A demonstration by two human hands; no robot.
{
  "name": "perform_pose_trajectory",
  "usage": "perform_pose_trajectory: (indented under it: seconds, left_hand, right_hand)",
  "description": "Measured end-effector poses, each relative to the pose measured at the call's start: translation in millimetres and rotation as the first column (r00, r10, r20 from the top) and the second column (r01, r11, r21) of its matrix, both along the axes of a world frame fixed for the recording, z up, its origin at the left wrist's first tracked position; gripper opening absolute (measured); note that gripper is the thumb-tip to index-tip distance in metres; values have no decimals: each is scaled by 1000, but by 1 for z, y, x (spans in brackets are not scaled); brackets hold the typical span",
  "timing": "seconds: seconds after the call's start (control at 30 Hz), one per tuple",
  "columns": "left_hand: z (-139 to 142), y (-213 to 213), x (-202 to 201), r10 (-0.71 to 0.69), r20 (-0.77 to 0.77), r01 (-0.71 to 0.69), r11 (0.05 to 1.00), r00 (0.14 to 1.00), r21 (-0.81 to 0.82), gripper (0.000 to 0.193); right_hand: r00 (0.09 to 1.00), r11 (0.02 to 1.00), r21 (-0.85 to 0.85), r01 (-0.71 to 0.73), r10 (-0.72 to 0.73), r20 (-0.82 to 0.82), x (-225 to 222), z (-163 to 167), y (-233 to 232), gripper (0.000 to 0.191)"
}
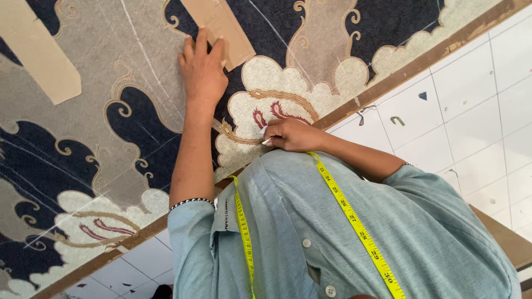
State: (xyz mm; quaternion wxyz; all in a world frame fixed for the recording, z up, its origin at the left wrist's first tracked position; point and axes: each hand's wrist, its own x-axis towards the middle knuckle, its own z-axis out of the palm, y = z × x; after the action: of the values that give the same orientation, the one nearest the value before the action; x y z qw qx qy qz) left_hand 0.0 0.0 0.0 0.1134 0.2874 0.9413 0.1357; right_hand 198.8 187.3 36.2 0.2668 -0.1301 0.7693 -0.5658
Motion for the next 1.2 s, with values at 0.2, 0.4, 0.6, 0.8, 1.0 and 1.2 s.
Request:
perform_pose_trajectory:
  seconds: [0.2, 0.4, 0.6, 0.8, 1.0, 1.2]
  left_hand:
    - [-7, -15, -19, -41, 23, 39, 995, 999, 87, 51]
    - [-6, -26, -45, -71, 0, 70, 984, 997, 165, 57]
    - [1, -42, -61, -64, -137, 96, 966, 989, 242, 49]
    - [4, -73, -74, 76, -169, -6, 924, 983, 382, 25]
    - [17, -107, -79, 296, -61, -219, 817, 953, 533, 25]
    - [31, -93, -63, 299, 38, -251, 720, 954, 647, 11]
  right_hand:
    - [1000, 1000, 13, 2, -3, 26, -12, -3, -2, 9]
    - [999, 1000, 26, 0, -1, 45, -21, 0, -1, 10]
    - [1000, 1000, 15, -6, 6, 17, -28, -4, 2, 11]
    - [1000, 999, 44, 10, -9, -9, -32, -1, 5, 13]
    - [997, 997, 71, 17, -23, 80, -35, 1, 8, 13]
    - [1000, 998, 65, 15, -16, 5, -37, -3, 8, 15]
